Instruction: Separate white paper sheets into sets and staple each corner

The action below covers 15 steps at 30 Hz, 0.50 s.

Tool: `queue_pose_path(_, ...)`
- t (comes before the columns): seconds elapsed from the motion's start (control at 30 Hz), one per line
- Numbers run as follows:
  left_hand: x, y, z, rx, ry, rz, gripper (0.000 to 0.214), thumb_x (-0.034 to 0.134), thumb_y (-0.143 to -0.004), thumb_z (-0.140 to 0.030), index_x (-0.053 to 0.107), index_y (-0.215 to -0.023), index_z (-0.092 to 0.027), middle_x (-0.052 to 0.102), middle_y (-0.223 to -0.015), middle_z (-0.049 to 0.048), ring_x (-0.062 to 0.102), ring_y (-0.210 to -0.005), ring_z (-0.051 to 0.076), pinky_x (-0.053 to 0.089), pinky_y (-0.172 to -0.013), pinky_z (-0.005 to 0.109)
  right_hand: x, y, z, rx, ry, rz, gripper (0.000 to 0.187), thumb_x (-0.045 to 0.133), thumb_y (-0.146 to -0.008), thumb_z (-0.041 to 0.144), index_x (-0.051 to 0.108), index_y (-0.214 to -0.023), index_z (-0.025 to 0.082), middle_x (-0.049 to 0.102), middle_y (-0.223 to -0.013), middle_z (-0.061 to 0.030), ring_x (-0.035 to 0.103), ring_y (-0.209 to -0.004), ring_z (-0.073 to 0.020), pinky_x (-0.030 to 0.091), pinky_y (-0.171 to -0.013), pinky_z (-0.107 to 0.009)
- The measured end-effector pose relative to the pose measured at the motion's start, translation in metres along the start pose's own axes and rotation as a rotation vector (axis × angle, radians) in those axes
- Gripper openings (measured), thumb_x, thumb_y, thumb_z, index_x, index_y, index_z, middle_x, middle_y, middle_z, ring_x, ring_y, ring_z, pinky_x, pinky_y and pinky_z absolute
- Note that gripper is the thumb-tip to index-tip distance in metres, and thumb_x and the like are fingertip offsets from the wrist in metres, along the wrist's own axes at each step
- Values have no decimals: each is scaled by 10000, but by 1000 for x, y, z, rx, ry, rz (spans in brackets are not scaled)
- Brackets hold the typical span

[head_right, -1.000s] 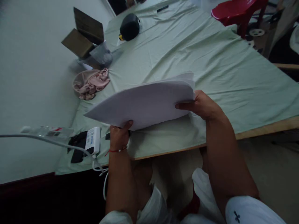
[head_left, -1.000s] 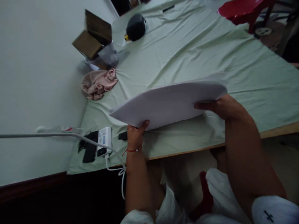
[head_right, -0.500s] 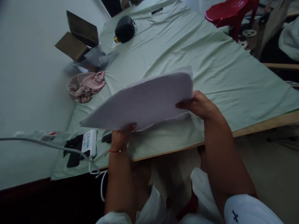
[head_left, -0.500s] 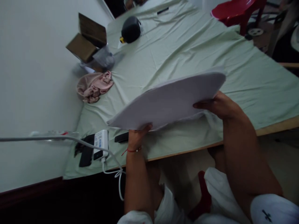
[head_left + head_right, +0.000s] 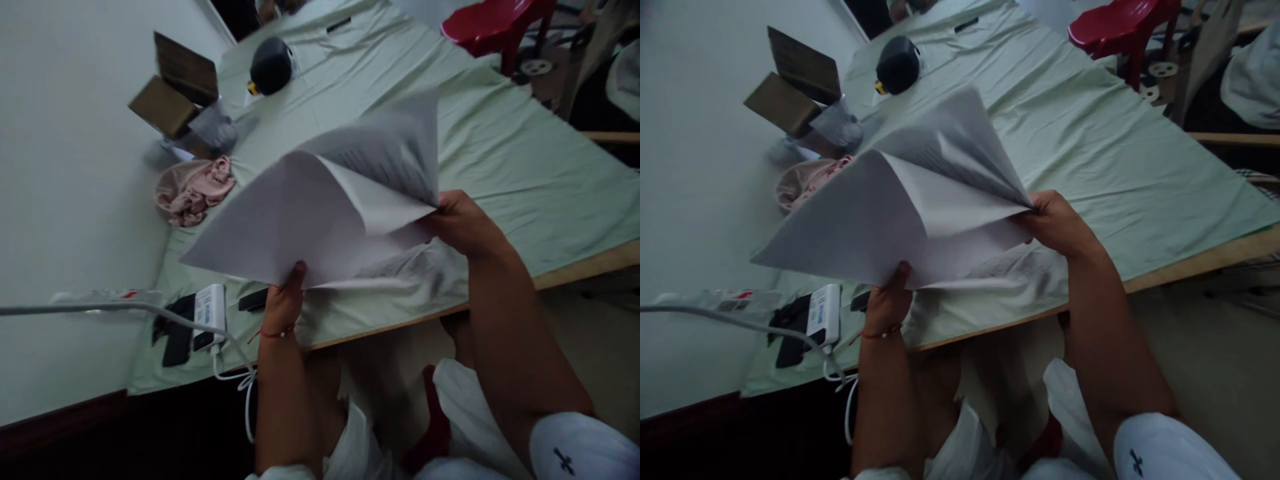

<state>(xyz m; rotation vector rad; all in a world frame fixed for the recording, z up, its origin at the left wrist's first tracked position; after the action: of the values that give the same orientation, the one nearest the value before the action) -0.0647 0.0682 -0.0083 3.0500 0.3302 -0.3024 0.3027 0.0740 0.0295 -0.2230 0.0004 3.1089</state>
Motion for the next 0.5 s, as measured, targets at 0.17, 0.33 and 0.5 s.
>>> queue_pose_path(0.17, 12, 14, 1, -124, 243, 92, 638, 927, -626, -644, 772, -1118, -268, 805, -1079, 61, 768, -965, 254, 660, -699, 327, -8, 9, 3, 35, -129, -119, 453, 820, -811, 593, 611, -653, 223, 425, -565, 44, 364, -469, -77, 303, -377, -218)
queue_pose_path(0.33, 21, 23, 2, -257, 217, 165, 615, 1006, -500, -477, 763, -1014, -244, 710, -723, -11, 528, -435, 100, 340, -309, 188, -7, 8, 0, 22, -115, -148, 459, 808, -827, 595, 607, -645, 225, 424, -550, 42, 355, -459, -80, 280, -369, -226)
queue_pose_path(0.5, 6, 24, 3, -305, 145, 50, 700, 994, -487, -286, 715, -1125, -213, 722, -802, -26, 565, -515, 75, 376, -370, 135, -2, 5, 10, 4, 1, -154, 442, 780, -850, 527, 573, -611, 218, 385, -539, 51, 339, -452, -76, 272, -379, -236)
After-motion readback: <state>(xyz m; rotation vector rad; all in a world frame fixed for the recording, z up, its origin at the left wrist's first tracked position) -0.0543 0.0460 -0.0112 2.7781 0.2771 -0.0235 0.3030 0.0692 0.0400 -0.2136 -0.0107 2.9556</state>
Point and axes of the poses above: each hand's wrist, its own y-axis away from the middle knuckle, its own x-axis out of the palm, z = x × y, the point moved 10 cm from there along -y, towards the middle knuckle
